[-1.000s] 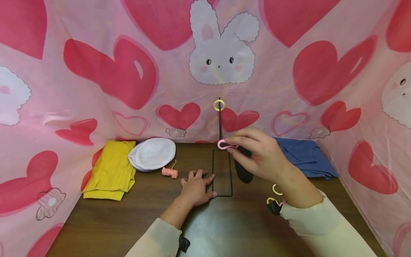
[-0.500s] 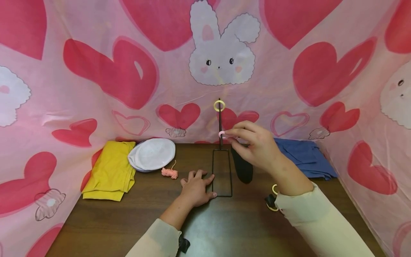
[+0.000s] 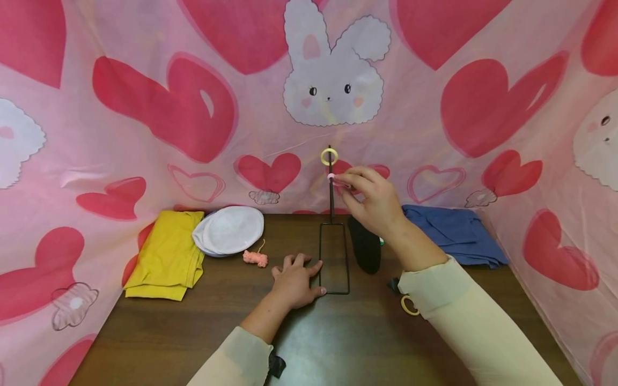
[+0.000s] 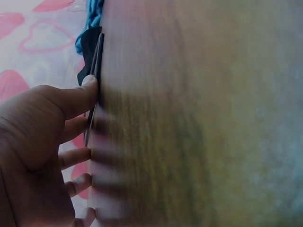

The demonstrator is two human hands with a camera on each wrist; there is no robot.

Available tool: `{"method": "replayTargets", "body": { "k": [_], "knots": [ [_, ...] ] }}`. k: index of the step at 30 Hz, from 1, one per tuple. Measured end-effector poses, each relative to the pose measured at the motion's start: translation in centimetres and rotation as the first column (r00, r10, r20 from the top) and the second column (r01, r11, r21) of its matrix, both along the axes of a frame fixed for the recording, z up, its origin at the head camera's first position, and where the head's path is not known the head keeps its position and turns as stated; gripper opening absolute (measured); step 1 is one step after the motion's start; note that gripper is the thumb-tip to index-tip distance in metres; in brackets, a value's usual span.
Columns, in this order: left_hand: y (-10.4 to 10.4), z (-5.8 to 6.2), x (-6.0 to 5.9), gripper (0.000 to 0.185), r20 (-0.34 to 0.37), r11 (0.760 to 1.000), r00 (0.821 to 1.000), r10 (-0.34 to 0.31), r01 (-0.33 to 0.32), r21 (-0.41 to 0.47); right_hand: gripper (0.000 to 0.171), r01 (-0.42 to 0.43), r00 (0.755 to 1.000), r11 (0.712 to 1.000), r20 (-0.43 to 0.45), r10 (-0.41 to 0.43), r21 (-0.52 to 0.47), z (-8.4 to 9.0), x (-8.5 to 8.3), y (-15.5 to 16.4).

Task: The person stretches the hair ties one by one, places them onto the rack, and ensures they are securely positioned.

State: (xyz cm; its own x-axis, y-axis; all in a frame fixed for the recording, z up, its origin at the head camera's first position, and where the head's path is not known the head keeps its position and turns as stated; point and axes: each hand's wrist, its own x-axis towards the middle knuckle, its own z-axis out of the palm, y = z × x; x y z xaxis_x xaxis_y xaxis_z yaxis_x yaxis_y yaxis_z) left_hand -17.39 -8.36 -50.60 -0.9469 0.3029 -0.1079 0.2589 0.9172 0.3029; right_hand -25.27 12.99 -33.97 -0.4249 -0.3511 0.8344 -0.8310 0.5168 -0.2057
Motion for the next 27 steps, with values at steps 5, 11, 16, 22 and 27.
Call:
{"method": "replayTargets", "body": {
  "k": [5,11,16,22,27],
  "knots": [
    [0.0,0.0,0.0,0.072,-0.004,1.0,1.0,-0.002,0.002,-0.003,0.025,0.035,0.999,0.999,0.021,-0.035,-0.017,-0.1,-1.4,-0.3],
    [-0.1,0.0,0.0,0.072,0.0,1.0,1.0,-0.006,0.006,0.003,0.025,0.065,0.996,0.997,0.063,-0.062,-0.047,-0.3,-2.6,-0.8],
    [0.0,0.0,0.0,0.071,0.001,1.0,1.0,-0.004,0.004,0.006,0.026,0.102,0.992,0.991,0.076,-0.096,-0.081,-0.2,-3.7,-1.5],
    [0.0,0.3,0.1,0.071,-0.003,1.0,1.0,-0.011,0.011,0.013,0.028,0.114,0.991,0.987,0.088,-0.105,-0.114,-0.1,-4.5,-2.0],
    [0.0,0.3,0.1,0.071,-0.003,1.0,1.0,-0.011,0.011,0.006,0.031,0.116,0.989,0.987,0.101,-0.105,-0.112,-0.3,-4.3,-1.7]
  ]
}}
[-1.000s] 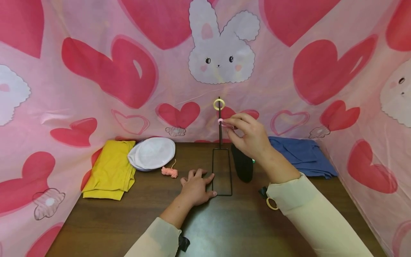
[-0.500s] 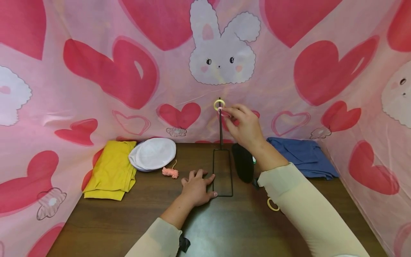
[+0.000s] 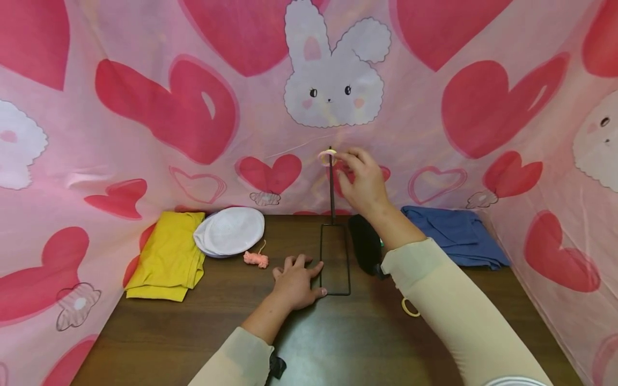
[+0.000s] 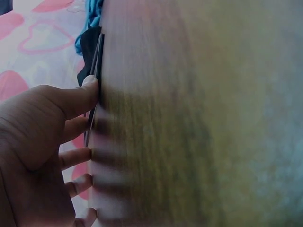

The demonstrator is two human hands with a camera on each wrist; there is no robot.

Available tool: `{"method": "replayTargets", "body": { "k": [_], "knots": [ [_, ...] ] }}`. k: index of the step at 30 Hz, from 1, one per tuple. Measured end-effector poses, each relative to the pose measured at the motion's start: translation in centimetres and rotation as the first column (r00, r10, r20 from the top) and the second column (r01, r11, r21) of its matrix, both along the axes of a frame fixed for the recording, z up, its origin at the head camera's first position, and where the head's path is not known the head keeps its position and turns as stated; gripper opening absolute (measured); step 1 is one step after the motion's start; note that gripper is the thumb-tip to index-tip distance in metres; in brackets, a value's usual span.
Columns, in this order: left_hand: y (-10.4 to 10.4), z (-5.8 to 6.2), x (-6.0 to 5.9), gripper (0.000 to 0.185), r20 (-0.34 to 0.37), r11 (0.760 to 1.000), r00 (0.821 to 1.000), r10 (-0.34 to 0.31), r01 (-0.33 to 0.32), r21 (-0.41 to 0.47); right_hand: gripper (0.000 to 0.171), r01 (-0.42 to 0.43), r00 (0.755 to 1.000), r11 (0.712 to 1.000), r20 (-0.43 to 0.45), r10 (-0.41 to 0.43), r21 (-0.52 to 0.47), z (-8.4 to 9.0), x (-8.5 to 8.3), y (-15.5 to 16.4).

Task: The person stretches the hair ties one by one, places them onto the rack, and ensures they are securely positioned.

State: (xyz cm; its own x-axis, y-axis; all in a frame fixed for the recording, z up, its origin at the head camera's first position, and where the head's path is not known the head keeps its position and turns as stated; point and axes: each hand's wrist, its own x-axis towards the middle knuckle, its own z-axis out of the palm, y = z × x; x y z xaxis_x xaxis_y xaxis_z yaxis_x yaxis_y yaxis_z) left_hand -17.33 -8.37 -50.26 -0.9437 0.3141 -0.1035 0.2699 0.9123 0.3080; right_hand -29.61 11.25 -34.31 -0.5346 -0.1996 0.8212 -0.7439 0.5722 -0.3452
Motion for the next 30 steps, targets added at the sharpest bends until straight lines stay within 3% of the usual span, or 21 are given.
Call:
{"method": "replayTargets", "body": {
  "k": [14,23,30],
  "knots": [
    [0.1,-0.2,0.0,0.071,-0.004,1.0,1.0,0.004,-0.004,-0.008,0.032,-0.043,0.998,0.997,0.043,0.041,0.067,-2.0,3.1,3.9],
    [0.0,-0.2,0.0,0.071,0.007,1.0,1.0,0.007,-0.007,-0.012,0.032,-0.056,0.998,0.994,0.035,0.053,0.09,-4.5,4.7,6.1],
    [0.1,-0.1,0.0,0.071,0.007,1.0,1.0,0.007,-0.006,-0.005,0.034,-0.041,0.996,0.991,0.081,0.031,0.125,-6.4,6.5,8.0]
  ]
}}
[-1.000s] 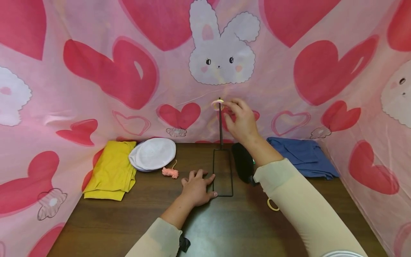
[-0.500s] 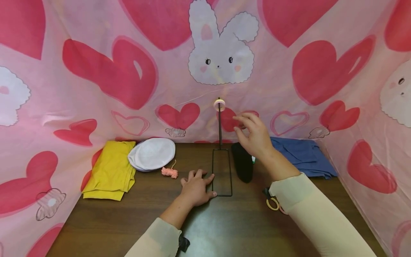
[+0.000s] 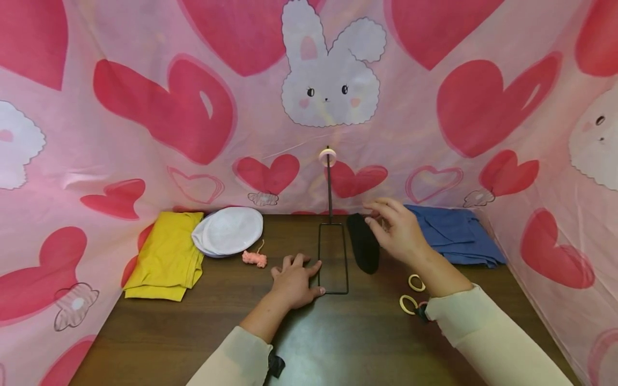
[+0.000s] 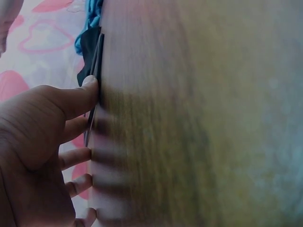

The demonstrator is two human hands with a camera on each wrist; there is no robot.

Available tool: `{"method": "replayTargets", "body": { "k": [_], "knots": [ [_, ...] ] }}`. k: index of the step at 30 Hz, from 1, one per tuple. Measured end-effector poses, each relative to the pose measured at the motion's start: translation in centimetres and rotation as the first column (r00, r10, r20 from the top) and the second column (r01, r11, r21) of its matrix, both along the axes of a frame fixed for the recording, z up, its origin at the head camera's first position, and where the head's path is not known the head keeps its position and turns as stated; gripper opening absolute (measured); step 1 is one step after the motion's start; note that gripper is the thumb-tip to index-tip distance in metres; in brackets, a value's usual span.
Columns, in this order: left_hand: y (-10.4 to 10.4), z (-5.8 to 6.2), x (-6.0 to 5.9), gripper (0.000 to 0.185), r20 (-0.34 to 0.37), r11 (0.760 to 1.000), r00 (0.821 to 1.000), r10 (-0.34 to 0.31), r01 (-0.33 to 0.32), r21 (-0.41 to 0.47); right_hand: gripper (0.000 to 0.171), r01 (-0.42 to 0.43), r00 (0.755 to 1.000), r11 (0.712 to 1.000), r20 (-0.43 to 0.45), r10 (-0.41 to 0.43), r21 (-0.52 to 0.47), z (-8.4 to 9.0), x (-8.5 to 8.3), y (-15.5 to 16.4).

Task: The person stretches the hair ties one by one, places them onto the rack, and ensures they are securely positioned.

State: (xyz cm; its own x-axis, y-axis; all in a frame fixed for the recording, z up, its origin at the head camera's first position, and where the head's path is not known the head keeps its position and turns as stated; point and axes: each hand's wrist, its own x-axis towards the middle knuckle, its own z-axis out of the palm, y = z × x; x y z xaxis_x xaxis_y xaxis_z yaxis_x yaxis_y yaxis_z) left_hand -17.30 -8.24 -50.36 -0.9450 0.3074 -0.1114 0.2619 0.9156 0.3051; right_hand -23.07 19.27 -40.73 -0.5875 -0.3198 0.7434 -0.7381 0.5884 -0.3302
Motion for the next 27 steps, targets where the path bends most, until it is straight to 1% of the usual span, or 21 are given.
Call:
{"method": "replayTargets", "body": {
  "k": [7,13,20,27],
  "knots": [
    [-0.1,-0.1,0.0,0.072,-0.002,1.0,1.0,-0.005,0.005,-0.003,0.031,-0.03,0.997,0.997,0.071,0.025,0.074,-2.3,1.9,2.2],
    [-0.2,-0.1,0.0,0.071,-0.006,1.0,1.0,-0.006,0.006,0.0,0.034,-0.039,0.995,0.992,0.091,0.028,0.124,-4.3,2.5,3.9],
    [-0.1,-0.1,0.0,0.072,0.009,1.0,1.0,-0.007,0.007,-0.004,0.035,-0.021,0.984,0.979,0.175,-0.016,0.204,-5.4,3.5,6.2],
    [-0.1,-0.1,0.0,0.072,0.007,1.0,1.0,-0.007,0.007,0.0,0.036,-0.002,0.973,0.962,0.222,-0.061,0.274,-6.5,4.4,8.5]
  ]
}}
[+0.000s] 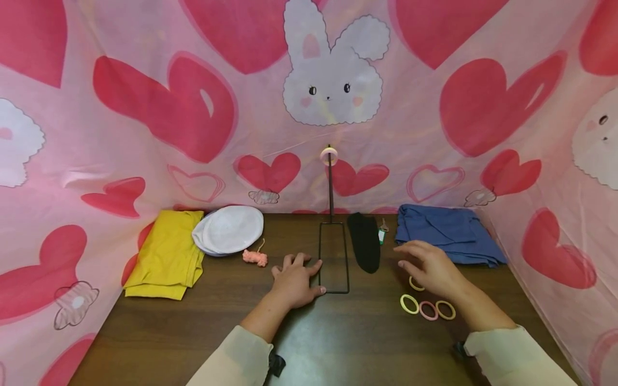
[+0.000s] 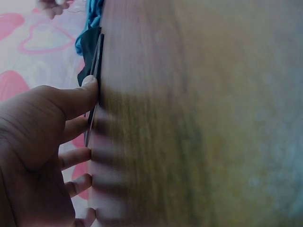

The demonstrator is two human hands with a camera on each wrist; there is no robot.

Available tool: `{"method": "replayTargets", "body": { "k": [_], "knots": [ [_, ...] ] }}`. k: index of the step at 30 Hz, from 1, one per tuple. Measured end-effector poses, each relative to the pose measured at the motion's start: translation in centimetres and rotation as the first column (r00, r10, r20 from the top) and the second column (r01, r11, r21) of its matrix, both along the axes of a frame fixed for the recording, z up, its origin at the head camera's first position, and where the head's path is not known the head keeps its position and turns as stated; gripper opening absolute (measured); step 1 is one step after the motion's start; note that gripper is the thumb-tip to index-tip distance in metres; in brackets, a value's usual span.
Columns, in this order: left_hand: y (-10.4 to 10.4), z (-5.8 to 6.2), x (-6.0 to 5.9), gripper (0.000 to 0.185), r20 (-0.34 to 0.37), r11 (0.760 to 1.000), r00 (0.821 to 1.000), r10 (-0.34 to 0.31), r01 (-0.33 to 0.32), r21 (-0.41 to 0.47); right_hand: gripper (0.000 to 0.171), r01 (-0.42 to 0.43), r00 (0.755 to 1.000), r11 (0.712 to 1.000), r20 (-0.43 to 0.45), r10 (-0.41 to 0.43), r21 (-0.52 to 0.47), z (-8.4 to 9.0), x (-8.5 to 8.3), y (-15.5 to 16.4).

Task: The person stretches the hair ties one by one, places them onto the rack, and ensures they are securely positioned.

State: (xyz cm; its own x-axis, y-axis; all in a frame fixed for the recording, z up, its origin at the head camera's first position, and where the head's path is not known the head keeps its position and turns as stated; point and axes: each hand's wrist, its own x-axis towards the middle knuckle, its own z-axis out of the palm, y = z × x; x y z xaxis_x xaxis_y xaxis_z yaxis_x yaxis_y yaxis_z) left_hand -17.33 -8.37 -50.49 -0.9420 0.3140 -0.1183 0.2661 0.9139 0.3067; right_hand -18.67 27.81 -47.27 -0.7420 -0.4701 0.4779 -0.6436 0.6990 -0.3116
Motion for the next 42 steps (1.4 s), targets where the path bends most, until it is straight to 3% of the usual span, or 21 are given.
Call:
{"method": "replayTargets", "body": {
  "k": [9,18,25,34,42],
  "knots": [
    [0.0,0.1,0.1,0.071,0.004,1.0,1.0,-0.002,0.002,0.007,0.038,-0.004,0.996,0.996,0.092,-0.004,0.092,-1.0,0.9,2.4],
    [0.0,0.1,0.0,0.071,-0.001,1.0,1.0,0.001,-0.001,0.008,0.05,-0.034,0.974,0.982,0.228,-0.009,0.186,-1.6,1.3,4.2],
    [0.0,0.3,0.0,0.071,0.007,1.0,1.0,-0.001,0.001,0.001,0.046,-0.016,0.949,0.977,0.311,-0.053,0.213,-1.8,1.2,4.4],
    [0.0,0.5,0.1,0.071,0.006,1.0,1.0,-0.003,0.003,0.003,0.039,-0.025,0.973,0.979,0.231,-0.023,0.202,-1.8,1.0,4.1],
    [0.1,0.4,0.1,0.071,0.005,1.0,1.0,-0.002,0.002,0.003,0.037,-0.053,0.991,0.99,0.131,0.036,0.132,-1.2,0.6,3.2]
  ]
}}
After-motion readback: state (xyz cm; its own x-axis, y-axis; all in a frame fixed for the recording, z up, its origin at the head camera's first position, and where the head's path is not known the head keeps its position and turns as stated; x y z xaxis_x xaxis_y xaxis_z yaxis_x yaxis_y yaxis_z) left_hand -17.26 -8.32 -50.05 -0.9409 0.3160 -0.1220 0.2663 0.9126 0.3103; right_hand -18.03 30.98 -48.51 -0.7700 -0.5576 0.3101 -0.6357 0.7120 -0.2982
